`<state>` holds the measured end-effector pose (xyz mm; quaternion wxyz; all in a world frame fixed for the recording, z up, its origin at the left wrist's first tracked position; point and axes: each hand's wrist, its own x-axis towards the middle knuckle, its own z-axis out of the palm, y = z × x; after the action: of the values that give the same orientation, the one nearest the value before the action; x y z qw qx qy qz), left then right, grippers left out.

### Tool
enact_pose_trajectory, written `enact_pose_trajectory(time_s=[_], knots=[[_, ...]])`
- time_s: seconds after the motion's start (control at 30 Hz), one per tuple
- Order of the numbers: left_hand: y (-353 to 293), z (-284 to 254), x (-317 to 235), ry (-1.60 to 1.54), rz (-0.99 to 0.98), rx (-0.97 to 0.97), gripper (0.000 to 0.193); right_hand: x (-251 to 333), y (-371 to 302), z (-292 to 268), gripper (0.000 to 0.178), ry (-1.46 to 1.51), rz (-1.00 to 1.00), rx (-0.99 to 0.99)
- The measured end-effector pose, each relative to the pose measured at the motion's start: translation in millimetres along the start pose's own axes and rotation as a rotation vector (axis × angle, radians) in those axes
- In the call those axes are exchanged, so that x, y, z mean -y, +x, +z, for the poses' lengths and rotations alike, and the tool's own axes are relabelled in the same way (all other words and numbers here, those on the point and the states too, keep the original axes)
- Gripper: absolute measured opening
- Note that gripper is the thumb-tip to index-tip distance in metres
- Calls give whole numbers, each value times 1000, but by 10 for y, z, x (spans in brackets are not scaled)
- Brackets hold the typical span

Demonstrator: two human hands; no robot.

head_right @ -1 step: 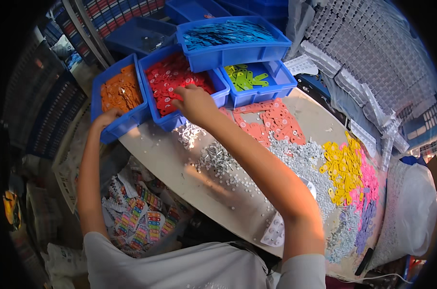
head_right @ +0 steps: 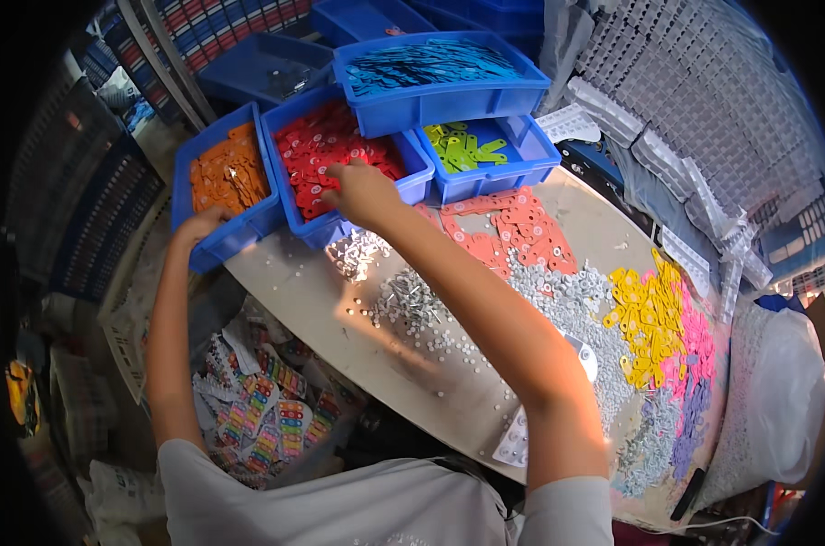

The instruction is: Assemble a toy xylophone by placing colored plates onto a plastic frame and securing them with small white pins.

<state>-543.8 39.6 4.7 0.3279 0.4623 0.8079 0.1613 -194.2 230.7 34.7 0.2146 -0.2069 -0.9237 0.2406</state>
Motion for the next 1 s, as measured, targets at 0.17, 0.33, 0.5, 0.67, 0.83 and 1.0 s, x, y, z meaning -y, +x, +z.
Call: enact_pose_trajectory(time_s=[0.17, 0.33, 0.5, 0.67, 0.83, 1.0], knots=[[-58, -50, 129, 54, -55, 108, 17, 90, 544, 191, 54, -248, 179, 415], [28, -24, 583, -427, 121, -491, 22, 105, 590, 322, 58, -257, 140, 471], [-148, -18, 63, -588, 65, -540, 26, 98, 371, 308, 39, -134, 254, -41], [-167, -59, -15, -748, 31, -538, 31, 163, 3, -109, 13, 862, 270, -148], [126, -265, 717, -612, 245, -521, 21, 309, -904, -928, 16, 1300, 362, 113], [168, -532, 1278, -366, 441, -861, 44, 344, -1990, -1461, 22, 1124, 368, 68]])
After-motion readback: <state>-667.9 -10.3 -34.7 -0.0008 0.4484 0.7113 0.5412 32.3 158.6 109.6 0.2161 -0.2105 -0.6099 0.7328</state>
